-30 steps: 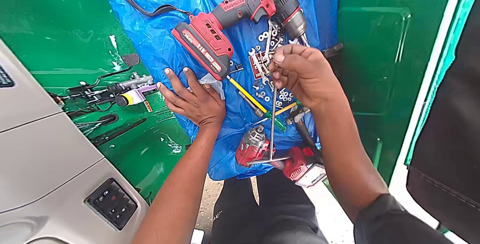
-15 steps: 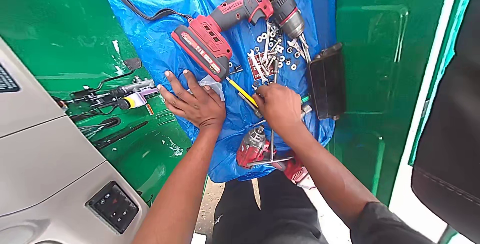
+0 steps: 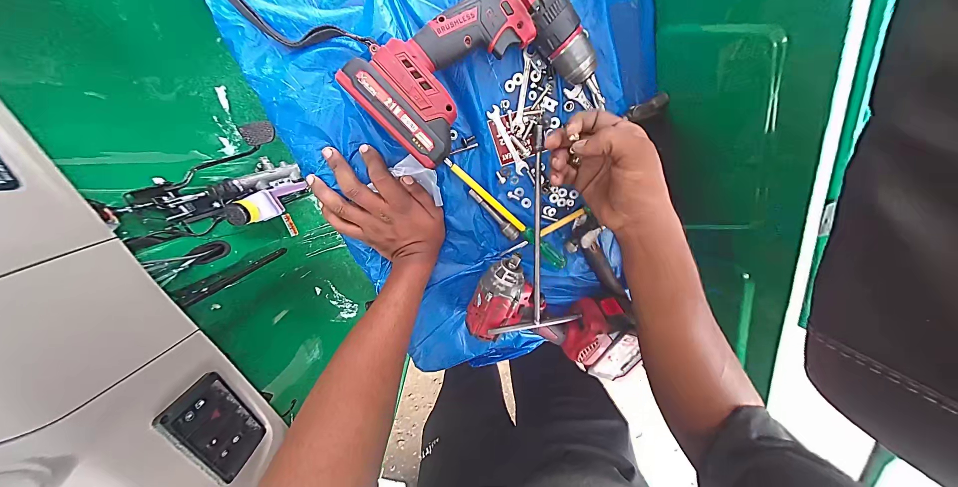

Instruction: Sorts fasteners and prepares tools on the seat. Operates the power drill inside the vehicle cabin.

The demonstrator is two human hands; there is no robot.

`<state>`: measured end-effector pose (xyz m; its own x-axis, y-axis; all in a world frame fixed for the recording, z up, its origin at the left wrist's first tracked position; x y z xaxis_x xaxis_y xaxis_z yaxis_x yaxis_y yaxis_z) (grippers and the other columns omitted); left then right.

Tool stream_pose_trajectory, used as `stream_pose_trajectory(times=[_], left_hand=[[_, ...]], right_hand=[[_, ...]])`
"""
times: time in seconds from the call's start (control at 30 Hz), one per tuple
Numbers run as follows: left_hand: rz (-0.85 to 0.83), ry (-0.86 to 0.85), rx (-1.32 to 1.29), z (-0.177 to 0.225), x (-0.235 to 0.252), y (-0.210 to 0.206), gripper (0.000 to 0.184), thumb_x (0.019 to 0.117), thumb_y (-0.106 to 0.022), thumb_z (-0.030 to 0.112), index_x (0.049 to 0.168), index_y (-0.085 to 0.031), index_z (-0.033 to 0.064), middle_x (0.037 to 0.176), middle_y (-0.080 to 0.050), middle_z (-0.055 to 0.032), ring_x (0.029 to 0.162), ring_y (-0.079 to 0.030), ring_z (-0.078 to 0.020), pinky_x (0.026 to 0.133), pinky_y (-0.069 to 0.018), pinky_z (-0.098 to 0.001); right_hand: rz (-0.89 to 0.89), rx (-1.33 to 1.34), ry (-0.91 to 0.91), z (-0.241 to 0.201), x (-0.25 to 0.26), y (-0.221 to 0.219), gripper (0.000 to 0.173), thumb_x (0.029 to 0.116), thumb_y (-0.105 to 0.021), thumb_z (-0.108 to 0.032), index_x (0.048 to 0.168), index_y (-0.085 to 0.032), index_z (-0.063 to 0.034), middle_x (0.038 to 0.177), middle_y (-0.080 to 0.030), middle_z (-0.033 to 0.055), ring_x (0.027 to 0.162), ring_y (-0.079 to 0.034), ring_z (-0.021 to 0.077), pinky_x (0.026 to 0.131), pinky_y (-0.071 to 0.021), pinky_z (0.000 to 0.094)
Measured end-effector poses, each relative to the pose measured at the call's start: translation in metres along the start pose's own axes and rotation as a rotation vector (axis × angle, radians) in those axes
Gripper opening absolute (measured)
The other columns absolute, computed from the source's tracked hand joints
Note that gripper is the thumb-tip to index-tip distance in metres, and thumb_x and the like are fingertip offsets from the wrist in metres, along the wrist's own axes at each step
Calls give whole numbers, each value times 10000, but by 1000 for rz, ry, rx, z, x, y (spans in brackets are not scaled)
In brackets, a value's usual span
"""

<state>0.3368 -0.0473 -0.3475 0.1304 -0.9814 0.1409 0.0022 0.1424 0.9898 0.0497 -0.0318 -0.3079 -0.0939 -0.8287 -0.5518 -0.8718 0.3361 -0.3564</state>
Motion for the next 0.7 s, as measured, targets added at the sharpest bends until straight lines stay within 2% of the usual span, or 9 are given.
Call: stream_pose_trajectory(times=[0.03, 0.07, 0.13, 0.17, 0.27, 0.37, 0.43, 0.57, 0.7], left_hand=[[-6, 1, 2, -1, 0, -1, 614, 1040, -222, 441, 1597, -329, 206, 1694, -160, -199, 1536, -143, -460, 1162, -168, -655], [-2, 1, 1, -1, 0, -1, 617, 1037, -221, 441, 1599, -326, 207, 1695, -158, -197, 1536, -143, -458, 1163, -167, -653], [-15, 1, -2, -2, -1, -2, 619, 1037, -221, 441, 1603, -313, 210, 1699, -143, -195, 1541, -127, -459, 1168, -158, -654], [-22, 1, -5, -2, -1, -2, 616, 1037, -223, 439, 1603, -309, 212, 1700, -140, -195, 1540, -127, -458, 1164, -164, -656], [-19, 1, -12, -2, -2, -2, 613, 1037, -223, 437, 1602, -307, 215, 1699, -141, -196, 1539, -131, -458, 1158, -171, -660], [-12, 2, -7, -1, 0, 0, 607, 1033, -236, 430, 1591, -338, 213, 1690, -179, -195, 1532, -155, -462, 1161, -169, -659], [18, 4, 2, 0, 1, 2, 586, 1026, -260, 418, 1557, -406, 218, 1662, -264, -195, 1514, -214, -457, 1158, -195, -644], [34, -3, 3, 1, 1, 3, 584, 1026, -259, 419, 1550, -419, 217, 1654, -279, -203, 1504, -231, -461, 1144, -216, -642], [24, 0, 2, 0, 0, 1, 600, 1024, -253, 428, 1569, -389, 215, 1670, -244, -195, 1516, -206, -459, 1147, -202, -653]], right_hand=[[1, -81, 34, -5, 4, 1, 198, 903, -459, -34, 1007, -627, -24, 962, -697, 122, 699, -667, 174, 638, -601, 338], [15, -223, 76, -10, 7, 0, 216, 888, -500, -14, 1031, -661, -2, 894, -686, 100, 648, -637, 145, 588, -580, 306], [73, -648, 161, -17, 13, -6, 124, 959, -626, -90, 983, -737, -39, 687, -620, 9, 504, -484, 75, 457, -408, 238], [120, -907, 181, -19, 15, -9, 140, 976, -645, -170, 970, -768, -102, 643, -602, -24, 494, -468, 76, 470, -391, 268], [187, -1356, 210, -16, 20, -21, 217, 981, -588, -209, 1069, -786, -212, 768, -688, -8, 610, -585, 148, 595, -498, 416], [153, -1386, 221, -9, 25, -28, 317, 964, -572, -170, 1176, -781, -281, 867, -732, -13, 658, -611, 156, 625, -511, 443], [179, -1401, 225, -8, 26, -29, 321, 957, -570, -173, 1172, -778, -290, 884, -735, -6, 694, -634, 171, 639, -515, 464], [242, -1512, 252, -9, 27, -33, 270, 985, -569, -233, 1131, -788, -294, 1035, -764, -17, 964, -714, 179, 785, -559, 477], [222, -1660, 228, -4, 30, -41, 290, 1016, -535, -285, 1181, -771, -316, 1027, -747, 15, 961, -713, 226, 726, -552, 494]])
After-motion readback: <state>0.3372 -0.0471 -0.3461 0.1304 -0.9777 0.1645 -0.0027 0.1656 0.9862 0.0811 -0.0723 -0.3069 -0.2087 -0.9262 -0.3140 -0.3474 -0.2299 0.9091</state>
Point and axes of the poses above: each hand's wrist, its own x-axis towards the middle knuckle, its own y-axis out of the back of the hand, z = x × y, the point moved 9 cm from there along x, towards the middle knuckle
